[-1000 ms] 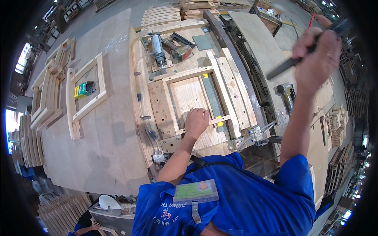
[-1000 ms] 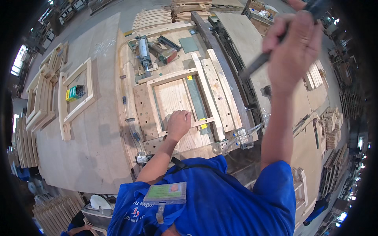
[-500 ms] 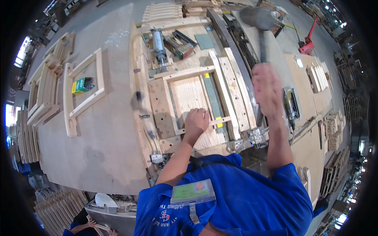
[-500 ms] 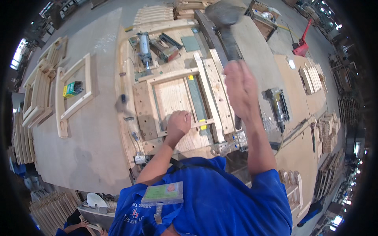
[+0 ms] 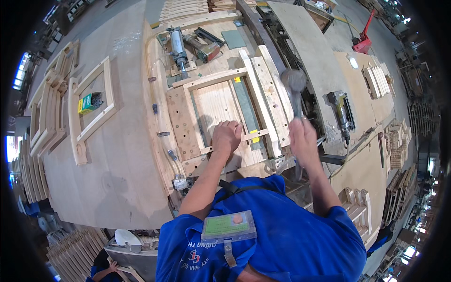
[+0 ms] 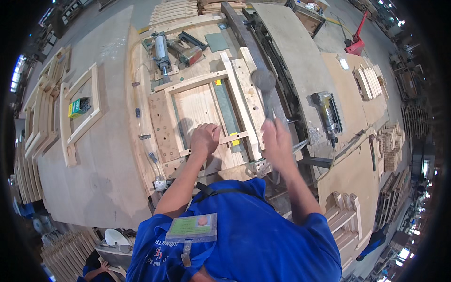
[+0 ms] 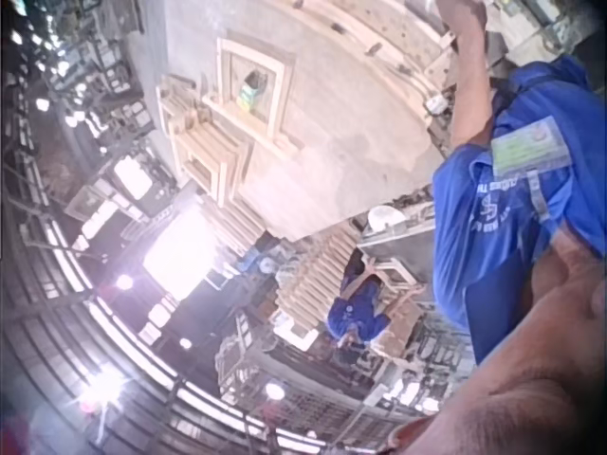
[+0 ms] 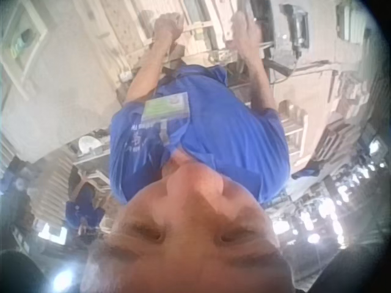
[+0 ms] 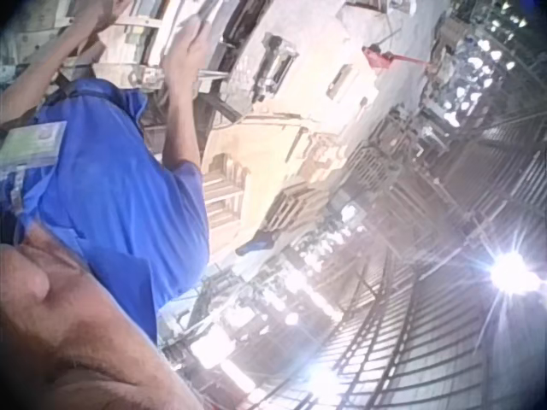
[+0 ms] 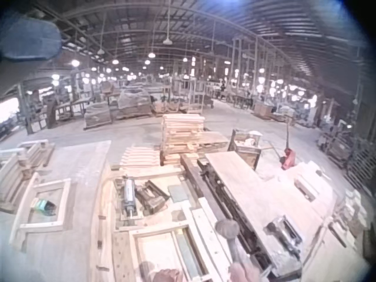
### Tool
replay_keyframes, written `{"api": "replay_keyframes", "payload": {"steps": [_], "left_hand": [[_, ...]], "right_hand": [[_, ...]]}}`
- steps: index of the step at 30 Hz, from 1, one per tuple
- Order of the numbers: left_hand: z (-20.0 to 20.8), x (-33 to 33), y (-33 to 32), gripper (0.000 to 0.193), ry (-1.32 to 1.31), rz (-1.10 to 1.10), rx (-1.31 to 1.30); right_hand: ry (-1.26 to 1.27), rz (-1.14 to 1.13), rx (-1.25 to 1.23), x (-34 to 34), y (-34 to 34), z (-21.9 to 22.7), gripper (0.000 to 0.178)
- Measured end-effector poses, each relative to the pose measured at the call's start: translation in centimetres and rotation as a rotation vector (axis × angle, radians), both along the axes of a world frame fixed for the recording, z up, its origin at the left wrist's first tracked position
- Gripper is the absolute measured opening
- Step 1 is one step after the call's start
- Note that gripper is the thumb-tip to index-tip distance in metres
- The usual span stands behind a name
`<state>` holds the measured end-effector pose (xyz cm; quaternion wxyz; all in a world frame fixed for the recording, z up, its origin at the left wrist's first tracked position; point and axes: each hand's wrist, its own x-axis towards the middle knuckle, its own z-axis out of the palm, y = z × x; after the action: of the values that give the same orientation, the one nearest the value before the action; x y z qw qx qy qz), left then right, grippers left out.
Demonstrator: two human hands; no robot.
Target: The person assembles wooden frames by placing pieces into a jig, tapping them with a hammer, and securing them with a nail gun. They repeat this process for multiple frames, moving completed units aside.
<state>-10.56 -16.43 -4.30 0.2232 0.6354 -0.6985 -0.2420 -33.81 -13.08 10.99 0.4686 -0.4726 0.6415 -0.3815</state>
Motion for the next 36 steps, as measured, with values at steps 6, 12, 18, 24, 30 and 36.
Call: {"api": "replay_keyframes", "payload": {"steps": [6,12,18,24,30,36], "left_hand": [[0.3,-3.1,0.0,0.033,0.089,-0.192,0.014],[1.4,-5.4,0.5,0.038,0.090,-0.242,0.058],[1.5,-5.3,-0.3,0.042,0.044,-0.277,0.122],[1.3,-5.2,-0.4,0.046,0.084,-0.279,0.135],[0.7,-6.0,-2.0,0.050,0.025,-0.293,0.189],[1.0,-6.4,-0.3,0.041,0.036,-0.237,0.021]], "right_hand": [[0.646,-0.020,-0.372,-3.2,-11.6,-4.6,0.033],[0.854,-0.006,-0.005,-3.1,-15.2,-9.1,0.034],[1.093,0.144,-0.266,-4.0,-14.0,-10.4,0.040],[1.154,-0.176,-0.426,-15.2,-9.9,-6.7,0.047],[1.376,-0.177,-0.193,-22.8,-7.9,-8.0,0.075],[1.162,-0.112,-0.213,-25.8,-9.6,-6.3,0.070]]}}
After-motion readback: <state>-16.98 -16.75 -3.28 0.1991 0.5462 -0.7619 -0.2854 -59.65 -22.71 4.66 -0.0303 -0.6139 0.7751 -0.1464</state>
